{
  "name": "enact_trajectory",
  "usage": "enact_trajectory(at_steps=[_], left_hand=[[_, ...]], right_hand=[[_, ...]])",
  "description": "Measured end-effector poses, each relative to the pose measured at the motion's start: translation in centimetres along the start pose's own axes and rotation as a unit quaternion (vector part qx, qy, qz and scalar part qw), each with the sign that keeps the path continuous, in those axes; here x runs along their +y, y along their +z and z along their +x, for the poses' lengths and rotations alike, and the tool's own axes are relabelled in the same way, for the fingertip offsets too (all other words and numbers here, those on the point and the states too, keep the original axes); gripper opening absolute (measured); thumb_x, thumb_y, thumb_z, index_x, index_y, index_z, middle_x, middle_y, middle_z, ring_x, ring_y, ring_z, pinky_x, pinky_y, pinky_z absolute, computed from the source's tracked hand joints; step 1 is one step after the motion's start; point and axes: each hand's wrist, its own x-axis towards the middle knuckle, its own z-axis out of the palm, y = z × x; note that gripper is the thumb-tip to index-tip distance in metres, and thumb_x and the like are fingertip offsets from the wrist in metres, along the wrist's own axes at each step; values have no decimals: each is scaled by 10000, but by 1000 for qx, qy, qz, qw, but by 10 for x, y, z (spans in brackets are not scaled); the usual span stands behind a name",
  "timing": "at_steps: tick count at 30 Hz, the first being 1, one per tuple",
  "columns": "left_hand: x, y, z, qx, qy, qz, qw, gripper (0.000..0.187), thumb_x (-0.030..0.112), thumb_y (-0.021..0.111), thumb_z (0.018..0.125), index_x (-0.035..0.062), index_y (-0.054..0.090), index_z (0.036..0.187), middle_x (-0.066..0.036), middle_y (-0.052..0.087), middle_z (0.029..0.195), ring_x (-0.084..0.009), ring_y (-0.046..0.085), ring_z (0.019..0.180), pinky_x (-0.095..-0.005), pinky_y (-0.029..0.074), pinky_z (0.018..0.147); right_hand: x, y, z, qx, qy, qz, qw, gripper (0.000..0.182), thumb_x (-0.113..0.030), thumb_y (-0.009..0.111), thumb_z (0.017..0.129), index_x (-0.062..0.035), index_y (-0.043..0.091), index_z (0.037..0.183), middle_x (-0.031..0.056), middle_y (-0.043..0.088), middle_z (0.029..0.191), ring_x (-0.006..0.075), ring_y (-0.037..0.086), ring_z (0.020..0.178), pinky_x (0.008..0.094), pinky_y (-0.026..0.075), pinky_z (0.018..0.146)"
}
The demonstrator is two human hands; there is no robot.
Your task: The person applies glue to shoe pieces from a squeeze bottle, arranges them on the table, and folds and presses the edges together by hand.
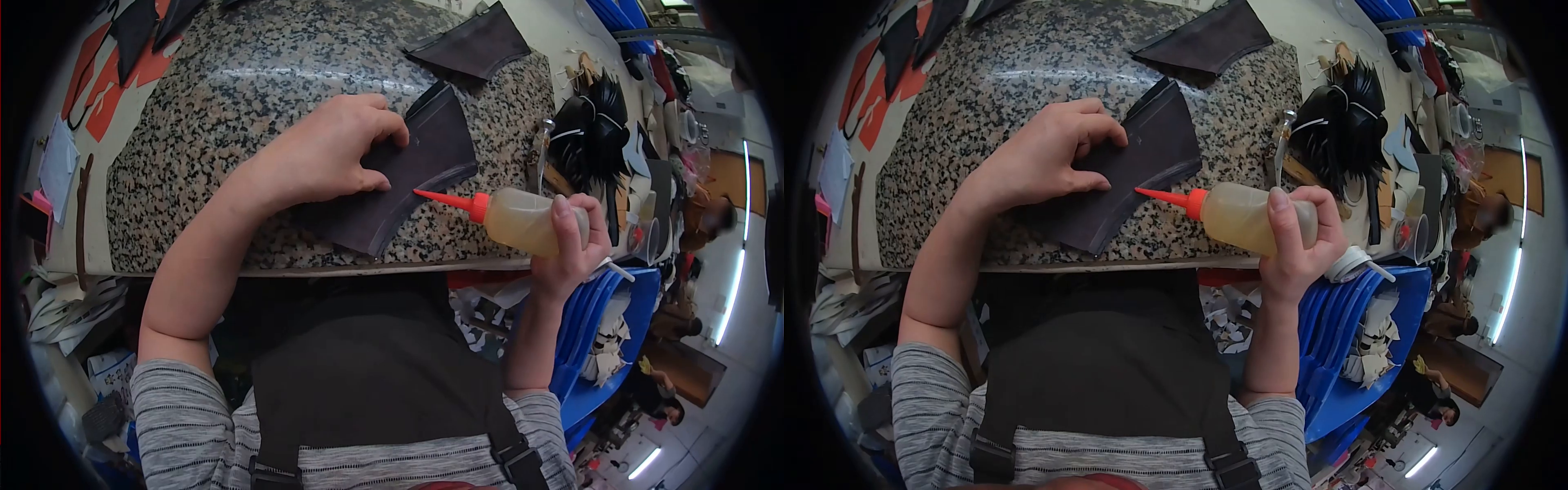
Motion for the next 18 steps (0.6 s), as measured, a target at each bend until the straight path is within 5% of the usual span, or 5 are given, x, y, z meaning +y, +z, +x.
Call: enact_trajectory(at_steps=[18], left_hand=[[-1, 0, -1, 0, -11, 15, 1000, 380, 89, 834, 703, 18, 671, 1040, -92, 610, 938, -223, 623, 773, -350, 517, 686]], right_hand=[[-18, 17, -9, -117, 8, -14, 993, 203, -141, 742, 818, -36, 569, 814, -24, 529, 721, 43, 474, 646, 175, 332, 587]])
